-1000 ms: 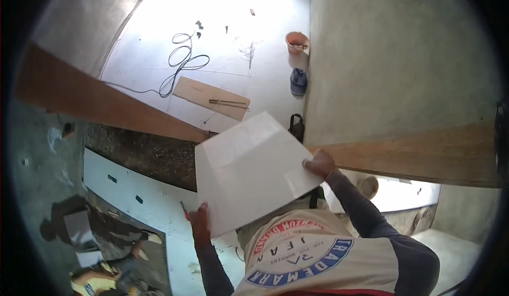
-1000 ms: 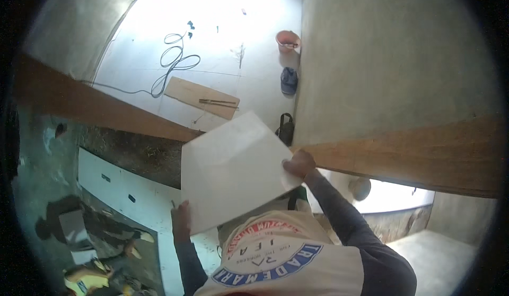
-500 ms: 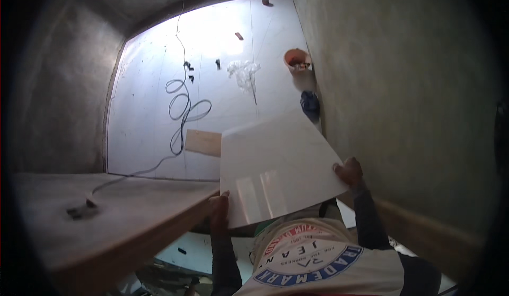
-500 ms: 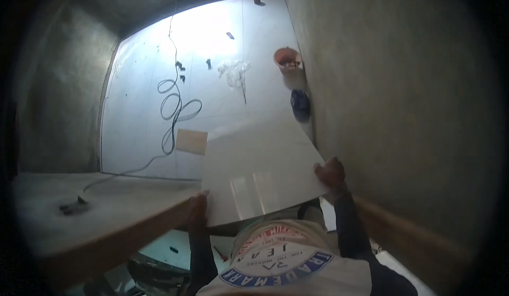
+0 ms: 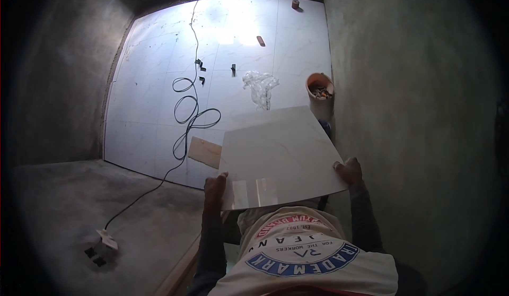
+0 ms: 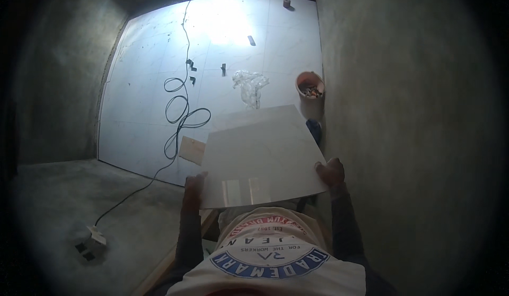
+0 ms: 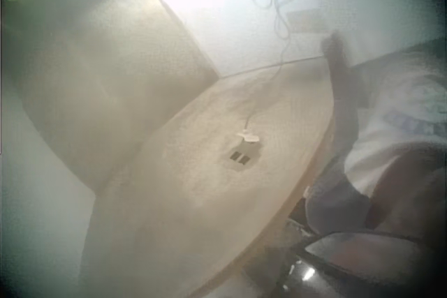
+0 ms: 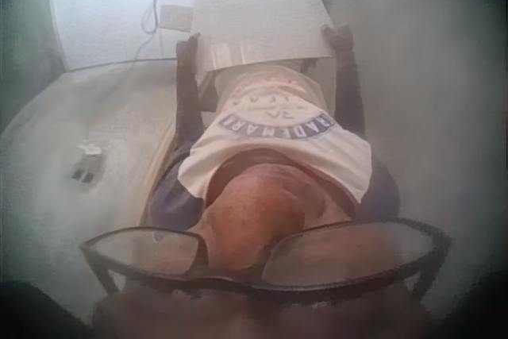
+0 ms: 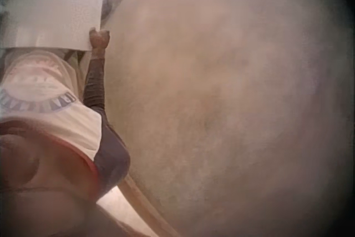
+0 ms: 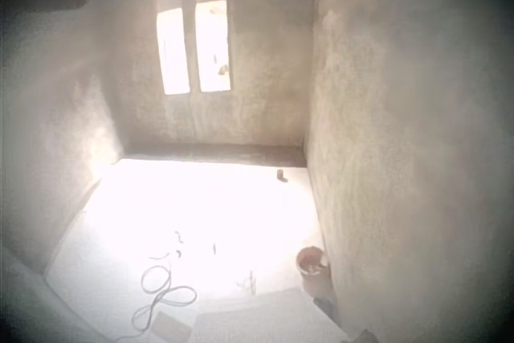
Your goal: The person uses an angle grinder to cut a tile, then carries the tile into a room and places it onto a prepared floor section among other tiles.
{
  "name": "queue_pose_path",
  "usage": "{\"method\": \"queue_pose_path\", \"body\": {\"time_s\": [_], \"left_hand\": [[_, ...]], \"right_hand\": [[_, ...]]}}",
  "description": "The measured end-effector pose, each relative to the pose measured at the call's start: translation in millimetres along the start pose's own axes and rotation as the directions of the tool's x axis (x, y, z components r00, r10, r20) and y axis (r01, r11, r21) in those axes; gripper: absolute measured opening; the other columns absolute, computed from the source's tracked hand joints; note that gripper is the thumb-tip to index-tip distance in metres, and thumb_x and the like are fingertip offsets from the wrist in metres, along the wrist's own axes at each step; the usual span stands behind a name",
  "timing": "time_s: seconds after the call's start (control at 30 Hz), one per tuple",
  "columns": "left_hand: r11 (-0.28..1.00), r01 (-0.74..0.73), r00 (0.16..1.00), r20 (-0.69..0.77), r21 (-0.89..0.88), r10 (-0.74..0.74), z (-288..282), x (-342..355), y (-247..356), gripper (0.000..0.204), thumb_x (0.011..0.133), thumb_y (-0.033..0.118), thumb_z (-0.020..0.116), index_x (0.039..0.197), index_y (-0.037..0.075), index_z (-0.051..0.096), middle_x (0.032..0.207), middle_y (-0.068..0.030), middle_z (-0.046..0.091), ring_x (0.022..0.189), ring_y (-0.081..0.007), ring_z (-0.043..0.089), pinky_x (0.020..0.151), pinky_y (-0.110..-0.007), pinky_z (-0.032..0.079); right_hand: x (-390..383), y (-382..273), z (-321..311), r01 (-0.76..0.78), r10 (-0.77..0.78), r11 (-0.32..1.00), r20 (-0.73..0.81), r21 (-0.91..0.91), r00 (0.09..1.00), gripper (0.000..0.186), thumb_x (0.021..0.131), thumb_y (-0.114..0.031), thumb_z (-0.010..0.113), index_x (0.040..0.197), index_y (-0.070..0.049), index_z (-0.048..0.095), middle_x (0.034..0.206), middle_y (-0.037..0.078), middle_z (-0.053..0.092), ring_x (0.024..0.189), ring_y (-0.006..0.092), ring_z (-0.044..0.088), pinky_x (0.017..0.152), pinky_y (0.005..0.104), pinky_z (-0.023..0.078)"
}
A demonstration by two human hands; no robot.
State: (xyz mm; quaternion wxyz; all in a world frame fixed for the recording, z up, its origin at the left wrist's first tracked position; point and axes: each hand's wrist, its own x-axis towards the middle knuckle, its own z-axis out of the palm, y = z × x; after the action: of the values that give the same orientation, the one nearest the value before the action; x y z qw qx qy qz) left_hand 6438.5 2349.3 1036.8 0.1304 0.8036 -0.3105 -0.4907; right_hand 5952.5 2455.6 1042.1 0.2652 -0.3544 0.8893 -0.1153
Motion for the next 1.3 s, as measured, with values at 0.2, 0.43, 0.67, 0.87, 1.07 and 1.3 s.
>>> {"method": "queue_pose_path", "body": {"time_s": [0.2,0.43,0.67,0.87,1.07,1.3], "left_hand": [[0.837,-0.493,0.87,0.155,0.238,0.468,-9.7,182.6,115.4,0.052,0.089,0.044,0.072,0.069,-0.004,0.066,0.064,-0.0147,0.064,0.063,-0.0258,0.063,0.068,-0.047,0.05],[0.694,-0.705,0.704,0.27,0.147,0.657,-40.8,309.5,262.1,0.059,0.088,0.05,0.069,0.08,-0.009,0.07,0.069,-0.0197,0.067,0.067,-0.0347,0.066,0.072,-0.052,0.051],[0.794,-0.591,0.802,0.203,0.143,0.561,-75.3,361.9,387.1,0.061,0.089,0.049,0.069,0.071,-0.009,0.065,0.068,-0.0213,0.067,0.066,-0.0352,0.068,0.07,-0.049,0.051],[0.62,-0.748,0.656,0.122,0.239,0.745,-97.0,423.5,460.5,0.058,0.095,0.045,0.066,0.068,-0.007,0.06,0.062,-0.0199,0.06,0.057,-0.0292,0.057,0.064,-0.051,0.046],[0.95,-0.311,0.948,-0.054,0.032,0.312,-112.8,491.9,551.4,0.062,0.094,0.045,0.068,0.061,-0.005,0.055,0.051,-0.0145,0.053,0.049,-0.0255,0.052,0.057,-0.049,0.043],[0.998,0.01,0.993,-0.118,-0.056,-0.016,-135.8,577.6,688.5,0.054,0.089,0.041,0.071,0.078,-0.011,0.068,0.075,-0.0213,0.071,0.066,-0.0283,0.067,0.065,-0.046,0.051]], "right_hand": [[109.8,-110.8,19.1,-0.056,0.058,0.997,0.037,-0.051,0.998,0.06,0.077,-0.046,0.075,0.085,0.014,0.07,0.091,0.037,0.072,0.091,0.0483,0.075,0.082,0.0518,0.06],[199.2,-268.6,11.1,-0.046,0.033,0.998,-0.249,-0.048,0.968,0.051,0.074,-0.035,0.073,0.071,0.015,0.064,0.063,0.03,0.065,0.065,0.0279,0.074,0.061,0.0486,0.053],[247.1,-420.5,-14.1,-0.177,0.164,0.984,-0.233,-0.036,0.959,0.057,0.075,-0.037,0.072,0.095,0.016,0.066,0.082,0.036,0.069,0.082,0.0367,0.076,0.079,0.0451,0.057],[337.6,-534.4,-10.2,0.206,-0.18,0.931,-0.113,0.301,0.977,0.055,0.078,-0.033,0.068,0.11,0.011,0.07,0.109,0.033,0.074,0.107,0.0406,0.075,0.093,0.0465,0.058],[499.4,-621.6,30.0,0.076,-0.077,0.997,0.046,0.012,0.996,0.051,0.076,-0.037,0.069,0.076,0.014,0.069,0.075,0.034,0.07,0.075,0.0314,0.077,0.07,0.0472,0.057],[685.5,-778.6,55.4,0.075,-0.005,0.971,0.296,-0.225,0.955,0.061,0.075,-0.043,0.072,0.096,0.015,0.069,0.097,0.037,0.072,0.099,0.0502,0.073,0.088,0.0506,0.059]]}}
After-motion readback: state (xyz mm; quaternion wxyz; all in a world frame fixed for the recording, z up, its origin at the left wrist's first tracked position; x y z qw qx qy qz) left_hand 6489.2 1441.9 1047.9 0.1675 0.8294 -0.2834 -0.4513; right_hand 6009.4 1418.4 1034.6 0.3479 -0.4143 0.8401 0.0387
